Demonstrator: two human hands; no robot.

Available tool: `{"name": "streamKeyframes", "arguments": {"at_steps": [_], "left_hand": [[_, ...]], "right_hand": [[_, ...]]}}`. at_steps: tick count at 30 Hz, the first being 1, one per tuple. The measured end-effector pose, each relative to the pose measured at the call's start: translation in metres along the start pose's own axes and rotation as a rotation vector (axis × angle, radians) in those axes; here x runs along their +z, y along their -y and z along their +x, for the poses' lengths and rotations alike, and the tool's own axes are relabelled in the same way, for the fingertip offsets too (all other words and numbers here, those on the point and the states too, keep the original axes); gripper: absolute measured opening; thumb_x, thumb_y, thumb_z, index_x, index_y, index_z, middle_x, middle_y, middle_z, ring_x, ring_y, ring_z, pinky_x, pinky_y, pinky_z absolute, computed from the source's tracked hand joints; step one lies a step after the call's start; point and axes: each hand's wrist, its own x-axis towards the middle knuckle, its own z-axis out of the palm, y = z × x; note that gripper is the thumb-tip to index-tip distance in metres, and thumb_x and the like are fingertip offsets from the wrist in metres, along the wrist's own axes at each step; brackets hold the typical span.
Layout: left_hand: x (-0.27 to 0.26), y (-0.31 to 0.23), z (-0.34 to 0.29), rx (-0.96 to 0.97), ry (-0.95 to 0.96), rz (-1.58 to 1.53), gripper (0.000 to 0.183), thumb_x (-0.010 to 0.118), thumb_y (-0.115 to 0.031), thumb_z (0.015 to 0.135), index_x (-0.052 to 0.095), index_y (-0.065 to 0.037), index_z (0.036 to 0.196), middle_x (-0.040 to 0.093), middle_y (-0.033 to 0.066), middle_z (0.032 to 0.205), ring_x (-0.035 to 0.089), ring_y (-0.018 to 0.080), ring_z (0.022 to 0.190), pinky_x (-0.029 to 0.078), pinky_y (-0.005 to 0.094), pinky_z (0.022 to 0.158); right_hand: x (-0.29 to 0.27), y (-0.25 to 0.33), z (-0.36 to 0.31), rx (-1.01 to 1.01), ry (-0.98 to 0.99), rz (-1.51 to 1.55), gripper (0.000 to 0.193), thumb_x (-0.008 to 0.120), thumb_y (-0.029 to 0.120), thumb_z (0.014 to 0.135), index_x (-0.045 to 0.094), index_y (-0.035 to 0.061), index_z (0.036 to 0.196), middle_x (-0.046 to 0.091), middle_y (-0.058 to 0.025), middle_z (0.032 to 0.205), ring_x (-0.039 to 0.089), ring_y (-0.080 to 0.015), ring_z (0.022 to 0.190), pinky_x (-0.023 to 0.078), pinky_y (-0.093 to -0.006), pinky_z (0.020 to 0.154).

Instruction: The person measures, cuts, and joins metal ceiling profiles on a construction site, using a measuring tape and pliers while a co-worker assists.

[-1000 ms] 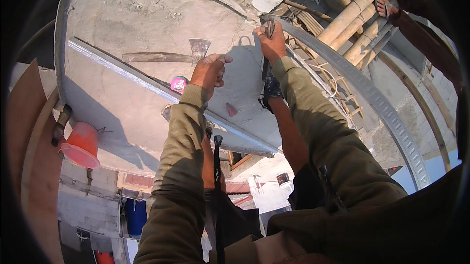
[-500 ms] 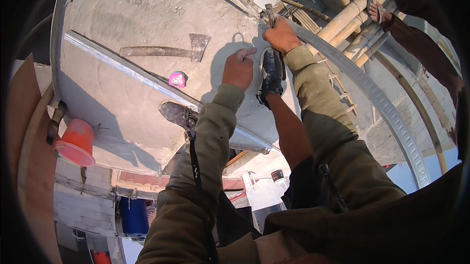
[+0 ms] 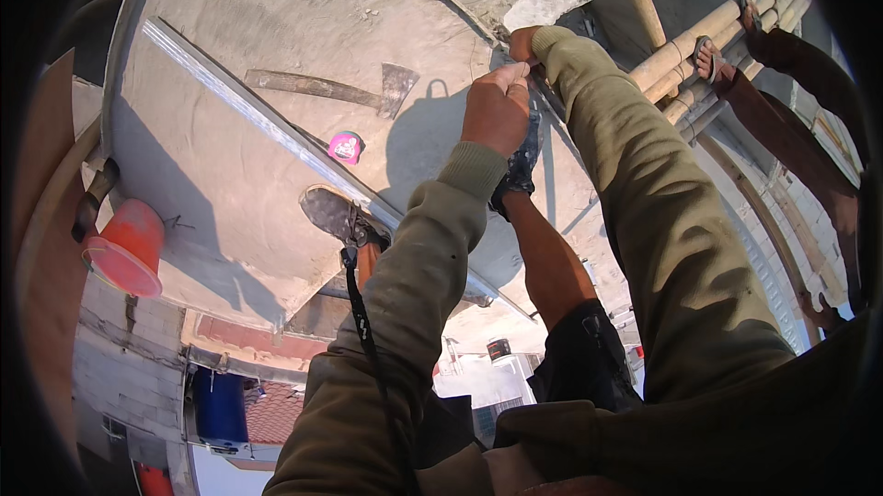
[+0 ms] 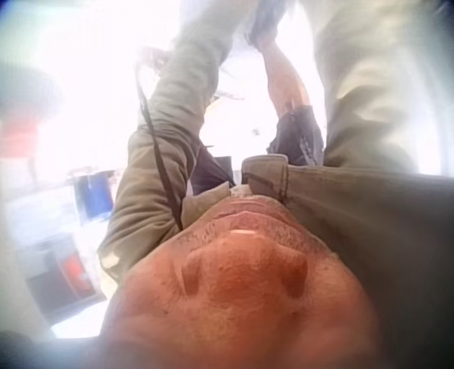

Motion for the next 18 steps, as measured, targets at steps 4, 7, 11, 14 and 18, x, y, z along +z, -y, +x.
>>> {"name": "streamKeyframes", "arguments": {"at_steps": [4, 7, 11, 14, 18], "left_hand": [[0.006, -0.002, -0.011, 0.005, 0.044, 0.005, 0.030, 0.056, -0.010, 0.100, 0.066, 0.006, 0.123, 0.072, 0.0175, 0.113, 0.067, 0.0200, 0.100, 0.051, 0.0300, 0.087], [-0.007, 0.001, -0.016, -0.031, 0.060, 0.026, 0.030, 0.056, -0.010, 0.100, 0.066, 0.006, 0.123, 0.072, 0.0186, 0.116, 0.067, 0.0214, 0.104, 0.051, 0.0303, 0.089], [-0.012, 0.004, -0.021, -0.023, 0.032, 0.042, 0.031, 0.055, -0.010, 0.100, 0.066, 0.004, 0.124, 0.072, 0.0178, 0.114, 0.067, 0.0183, 0.095, 0.051, 0.0298, 0.085], [-0.016, 0.009, -0.027, -0.127, 0.064, 0.054, 0.032, 0.054, -0.011, 0.099, 0.067, 0.003, 0.124, 0.073, 0.0167, 0.107, 0.064, 0.0153, 0.083, 0.051, 0.0299, 0.079], [-0.030, 0.023, -0.040, -0.167, 0.077, 0.190, 0.032, 0.053, -0.012, 0.098, 0.068, 0.002, 0.122, 0.072, 0.0115, 0.090, 0.059, 0.0130, 0.071, 0.050, 0.0304, 0.070]], "right_hand": [[0.001, -0.009, 0.011, 0.048, -0.110, -0.090, 0.033, 0.064, 0.020, 0.077, 0.076, -0.0040, 0.096, 0.074, -0.0229, 0.100, 0.073, -0.0353, 0.087, 0.057, -0.0445, 0.075], [-0.004, 0.011, 0.004, 0.027, -0.104, -0.145, 0.034, 0.065, 0.020, 0.079, 0.075, -0.0045, 0.099, 0.074, -0.0228, 0.105, 0.073, -0.0349, 0.091, 0.058, -0.0442, 0.075], [0.002, 0.014, 0.010, 0.024, -0.102, -0.260, 0.032, 0.071, 0.019, 0.076, 0.076, -0.0036, 0.097, 0.074, -0.0215, 0.102, 0.074, -0.0340, 0.091, 0.058, -0.0447, 0.073], [0.016, 0.005, 0.032, 0.046, -0.123, -0.284, 0.028, 0.074, 0.018, 0.073, 0.078, -0.0004, 0.095, 0.075, -0.0201, 0.098, 0.074, -0.0331, 0.091, 0.059, -0.0447, 0.073], [0.035, -0.002, 0.040, 0.032, -0.191, -0.313, 0.025, 0.074, 0.017, 0.074, 0.079, 0.0039, 0.095, 0.075, -0.0197, 0.098, 0.074, -0.0339, 0.092, 0.059, -0.0448, 0.075]]}}
